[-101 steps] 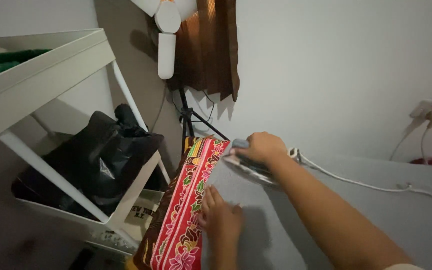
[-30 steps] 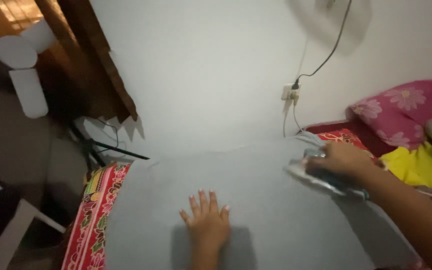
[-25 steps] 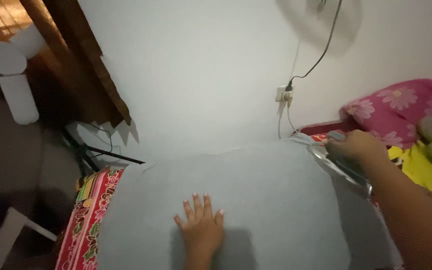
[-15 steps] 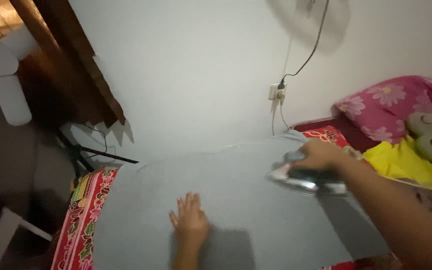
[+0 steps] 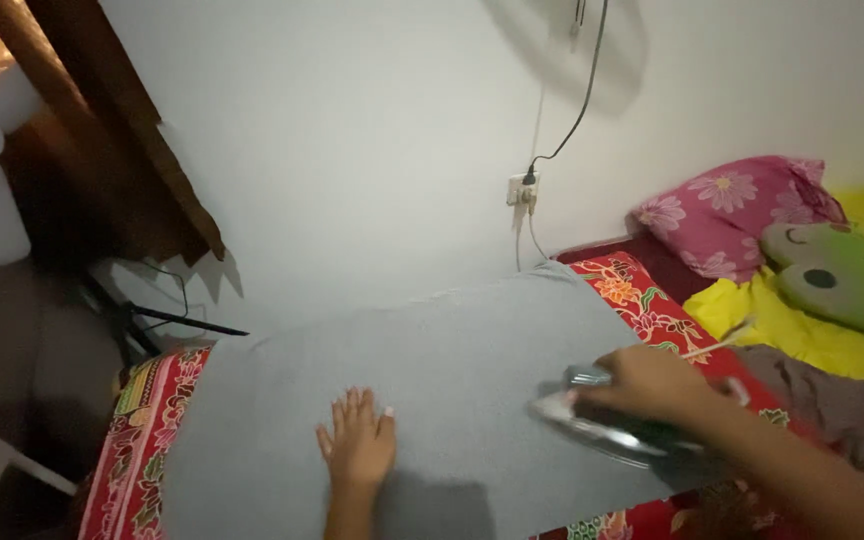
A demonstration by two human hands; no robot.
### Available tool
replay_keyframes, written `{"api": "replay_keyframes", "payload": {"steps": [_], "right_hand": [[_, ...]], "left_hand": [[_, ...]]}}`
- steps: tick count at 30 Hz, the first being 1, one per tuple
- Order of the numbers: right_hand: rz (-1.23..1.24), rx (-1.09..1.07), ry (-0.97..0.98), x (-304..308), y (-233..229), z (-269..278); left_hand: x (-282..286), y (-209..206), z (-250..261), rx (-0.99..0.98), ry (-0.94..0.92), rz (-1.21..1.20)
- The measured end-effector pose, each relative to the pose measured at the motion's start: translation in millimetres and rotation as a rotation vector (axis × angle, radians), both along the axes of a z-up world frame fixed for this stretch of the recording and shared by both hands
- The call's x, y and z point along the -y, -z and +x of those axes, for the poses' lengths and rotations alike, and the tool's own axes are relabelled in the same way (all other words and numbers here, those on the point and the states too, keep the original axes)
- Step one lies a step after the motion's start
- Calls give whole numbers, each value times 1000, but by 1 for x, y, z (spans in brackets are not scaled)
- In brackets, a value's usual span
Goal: Iron and fold a grey t-shirt on a bed or floor surface.
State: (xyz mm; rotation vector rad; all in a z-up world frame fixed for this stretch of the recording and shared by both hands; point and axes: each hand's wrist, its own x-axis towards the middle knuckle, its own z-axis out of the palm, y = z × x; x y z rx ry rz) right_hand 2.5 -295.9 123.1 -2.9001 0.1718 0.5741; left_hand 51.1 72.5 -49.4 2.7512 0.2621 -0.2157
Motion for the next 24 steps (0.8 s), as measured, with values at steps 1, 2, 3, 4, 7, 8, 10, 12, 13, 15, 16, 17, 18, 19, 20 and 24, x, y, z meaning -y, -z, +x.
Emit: {"api": "replay_keyframes", "payload": {"steps": [1, 2, 3, 4, 7, 8, 10, 12, 13, 15, 16, 17, 18, 19, 20, 24], "right_hand": [[-3, 0, 0, 15, 2, 8], [-31, 45, 79, 31, 5, 15], [-58, 91, 160, 46, 8, 22], [-59, 89, 161, 55, 8, 29], [-97, 140, 285, 75, 12, 46], [-72, 134, 252, 76, 15, 48], [-49, 126, 219, 66, 16, 44], [27, 30, -8, 42, 12, 31], [27, 27, -9, 26, 3, 22], [-71, -17, -197, -6, -16, 6], [-71, -19, -199, -3, -12, 16], [-78, 3, -183, -1, -8, 26], [-85, 25, -168, 1, -4, 36], [-83, 25, -173, 8, 5, 57], [-68, 86, -101, 14, 13, 78], [-60, 139, 69, 19, 2, 134]], "left_hand": [[0, -2, 0, 0, 0, -3], [0, -3, 0, 2, 3, -4], [0, -4, -1, 3, 7, -4], [1, -6, -2, 2, 9, -4], [5, -14, -4, -31, 0, 26], [6, -19, -5, -49, -5, 26], [10, -27, -9, -69, -10, 24], [12, -35, -13, -67, -4, 27], [12, -33, -15, -70, -5, 26], [13, -31, -18, -57, 4, 42], [13, -30, -15, -59, 3, 41], [14, -28, -13, -76, 4, 53], [14, -26, -11, -94, 6, 65], [13, -21, -9, -94, 2, 67], [11, -16, -7, -88, 12, 79], [8, -13, -8, -54, 46, 97]]}}
